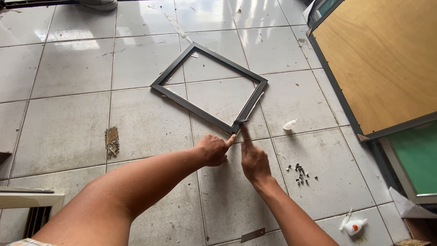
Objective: Assembling the corners of a frame by applying glue and hammering the joints together on the floor.
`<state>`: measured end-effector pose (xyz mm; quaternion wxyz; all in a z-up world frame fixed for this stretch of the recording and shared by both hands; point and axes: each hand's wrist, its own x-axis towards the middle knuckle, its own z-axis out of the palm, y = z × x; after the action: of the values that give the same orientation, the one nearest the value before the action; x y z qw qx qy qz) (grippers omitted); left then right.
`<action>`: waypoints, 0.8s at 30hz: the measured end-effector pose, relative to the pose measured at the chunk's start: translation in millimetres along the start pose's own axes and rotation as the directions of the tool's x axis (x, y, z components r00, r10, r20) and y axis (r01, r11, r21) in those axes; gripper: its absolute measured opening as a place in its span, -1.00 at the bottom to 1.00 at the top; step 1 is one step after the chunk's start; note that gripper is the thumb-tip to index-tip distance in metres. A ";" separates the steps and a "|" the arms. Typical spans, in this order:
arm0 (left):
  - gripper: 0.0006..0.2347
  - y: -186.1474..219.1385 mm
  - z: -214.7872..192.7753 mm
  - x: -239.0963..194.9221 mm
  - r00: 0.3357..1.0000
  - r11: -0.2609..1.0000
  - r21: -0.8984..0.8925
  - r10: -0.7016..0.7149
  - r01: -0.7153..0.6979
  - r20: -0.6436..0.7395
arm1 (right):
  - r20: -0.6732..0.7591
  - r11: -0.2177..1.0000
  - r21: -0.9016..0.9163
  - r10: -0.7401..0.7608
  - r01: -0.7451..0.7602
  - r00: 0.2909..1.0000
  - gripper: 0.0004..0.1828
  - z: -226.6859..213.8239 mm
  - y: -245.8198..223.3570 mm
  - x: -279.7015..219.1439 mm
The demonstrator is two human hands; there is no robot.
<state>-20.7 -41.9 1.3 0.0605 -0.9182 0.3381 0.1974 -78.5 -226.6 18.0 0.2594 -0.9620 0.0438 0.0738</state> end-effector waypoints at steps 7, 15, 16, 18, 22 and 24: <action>-0.21 -3.3 2.5 10.9 1.000 1.000 -0.002 0.002 -0.002 -0.023 | 0.053 0.993 0.112 -0.045 0.039 0.998 -0.30 -35.4 -41.4 -12.2; -0.20 -1.1 1.2 5.3 1.000 1.000 0.008 0.004 -0.003 -0.018 | 0.170 0.999 -0.039 0.031 -0.025 0.985 -0.28 -31.1 -37.2 -13.6; -0.20 -0.3 5.6 7.4 1.000 1.000 0.008 0.004 -0.004 -0.017 | 0.171 0.999 -0.039 0.032 -0.026 0.985 -0.28 -28.4 -30.2 -10.3; -0.20 -4.3 12.6 13.6 1.000 0.999 0.034 0.006 -0.006 -0.010 | 0.170 0.995 -0.091 -0.014 0.030 0.985 -0.26 -22.3 -18.8 1.2; -0.20 -2.2 14.3 21.0 0.999 0.999 0.043 0.013 -0.011 -0.050 | 0.136 1.000 0.003 -0.017 0.017 0.991 -0.29 -28.1 -31.5 -7.8; -0.20 -4.8 10.8 21.1 0.996 0.999 0.034 0.023 -0.021 -0.081 | 0.197 0.996 -0.081 -0.010 0.027 0.980 -0.25 -33.6 -34.7 -1.1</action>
<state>-6.5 -48.2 -17.2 0.0595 -0.9206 0.3535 0.1549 -71.3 -213.7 64.0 0.2228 -0.9603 0.0058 0.1678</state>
